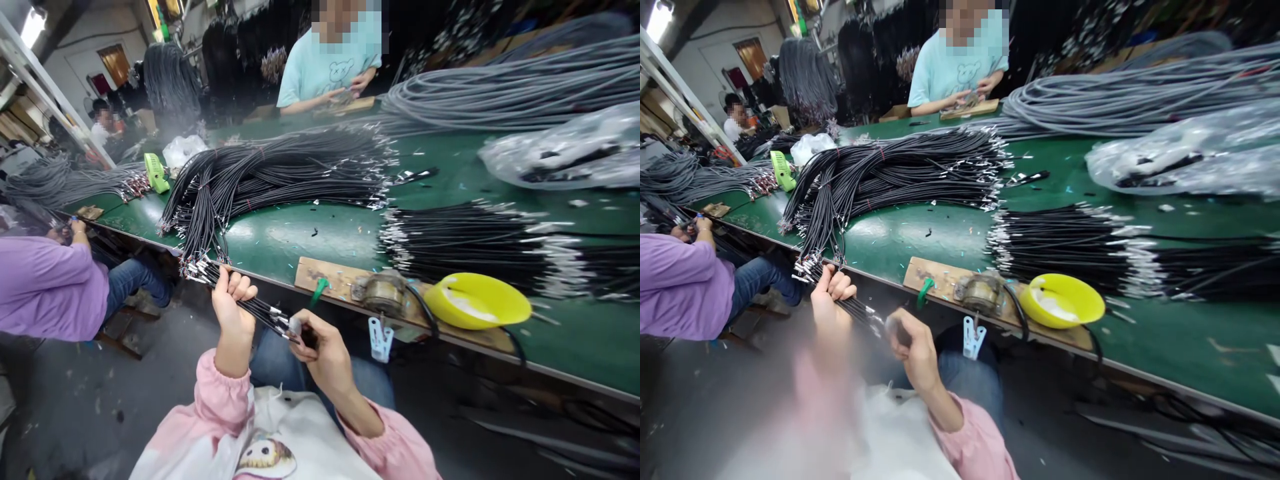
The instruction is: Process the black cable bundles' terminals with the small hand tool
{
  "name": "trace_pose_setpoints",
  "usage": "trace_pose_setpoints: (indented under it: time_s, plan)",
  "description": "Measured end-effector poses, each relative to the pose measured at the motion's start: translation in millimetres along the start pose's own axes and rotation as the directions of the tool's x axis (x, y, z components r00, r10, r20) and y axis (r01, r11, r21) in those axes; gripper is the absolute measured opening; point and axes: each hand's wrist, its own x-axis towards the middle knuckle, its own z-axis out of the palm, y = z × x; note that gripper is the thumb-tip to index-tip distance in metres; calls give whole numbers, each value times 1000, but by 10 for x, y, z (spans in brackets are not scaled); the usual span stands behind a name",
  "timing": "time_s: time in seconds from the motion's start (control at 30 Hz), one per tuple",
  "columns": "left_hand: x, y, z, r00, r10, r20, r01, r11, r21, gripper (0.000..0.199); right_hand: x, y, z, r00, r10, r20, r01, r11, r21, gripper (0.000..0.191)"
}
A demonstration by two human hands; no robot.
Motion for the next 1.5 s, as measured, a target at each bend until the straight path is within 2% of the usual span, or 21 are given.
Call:
trace_pose_setpoints:
  time_s: [0.03, 0.07, 0.13, 0.17, 0.2, 0.27, 0.33, 0.37, 0.43, 0.5, 0.57, 0.73, 0.87, 1.07, 1.17, 1.23, 1.3, 1.37, 1.5]
  plan:
    - [-4, -21, -15, 1000, 8, -4, -8, 1000, 26, 23, 30, -23, 3, 995, -98, 1, 96, 983, -155, 35]
    - [0, -33, -33, 1000, 16, -9, -16, 999, 49, 23, 47, -48, 7, 979, -202, 20, 198, 928, -315, 35]
    - [29, -23, -70, 1000, 7, -17, -6, 996, 89, 21, 39, -89, 17, 924, -360, 128, 370, 759, -536, 35]
    - [52, 3, -85, 1000, -9, -19, 11, 995, 102, 21, 14, -102, 20, 900, -400, 176, 423, 700, -575, 35]
    - [80, 41, -95, 999, -25, -23, 28, 994, 102, 22, -21, -109, 20, 882, -434, 183, 456, 685, -569, 37]
    - [135, 147, -93, 1000, -5, -31, 6, 998, 56, 25, -115, -105, 6, 875, -480, 68, 462, 783, -417, 41]
    - [163, 246, -63, 997, 78, -15, -78, 997, -27, 27, -210, -83, -20, 910, -402, -99, 391, 913, -113, 45]
    - [161, 273, -43, 994, 110, 9, -109, 992, -67, 28, -246, -67, -31, 944, -310, -116, 318, 947, 55, 45]
    - [124, 263, -2, 990, 108, 87, -96, 988, -123, 27, -282, -26, -34, 995, -103, 0, 98, 951, 293, 41]
    - [65, 184, 21, 986, 44, 161, -20, 989, -145, 26, -271, 22, -8, 989, 62, 137, -111, 917, 383, 34]
    - [10, 87, 19, 979, -9, 204, 41, 987, -153, 25, -230, 59, 34, 971, 149, 186, -212, 897, 387, 34]
    - [-51, -15, -47, 961, -44, 275, 97, 979, -181, 18, -132, 25, 86, 975, 153, 159, -189, 952, 241, 46]
    - [-64, -24, -79, 954, -47, 295, 98, 982, -159, 11, -126, -10, 63, 967, 147, 210, -177, 975, 133, 47]
    - [-82, -75, -70, 957, -14, 289, 47, 993, -107, 18, -151, 76, 23, 937, 131, 323, -203, 958, 201, 44]
    - [-99, -110, -84, 954, -27, 299, 33, 999, -14, 20, -117, 23, 34, 949, 139, 282, -200, 959, 201, 50]
    - [-107, -131, -114, 945, -48, 323, 46, 999, 15, 20, -84, -31, 44, 956, 170, 239, -207, 968, 140, 51]
    - [-107, -145, -153, 932, -68, 356, 79, 997, -18, 19, -54, -53, 41, 961, 183, 205, -198, 979, 53, 50]
    - [-100, -150, -184, 928, -86, 362, 118, 991, -68, 17, -41, -17, 22, 976, 141, 166, -141, 990, -15, 47]
    - [-75, -161, -204, 955, -64, 290, 108, 984, -138, 12, -71, 144, -1, 991, 57, 125, -53, 998, -38, 42]
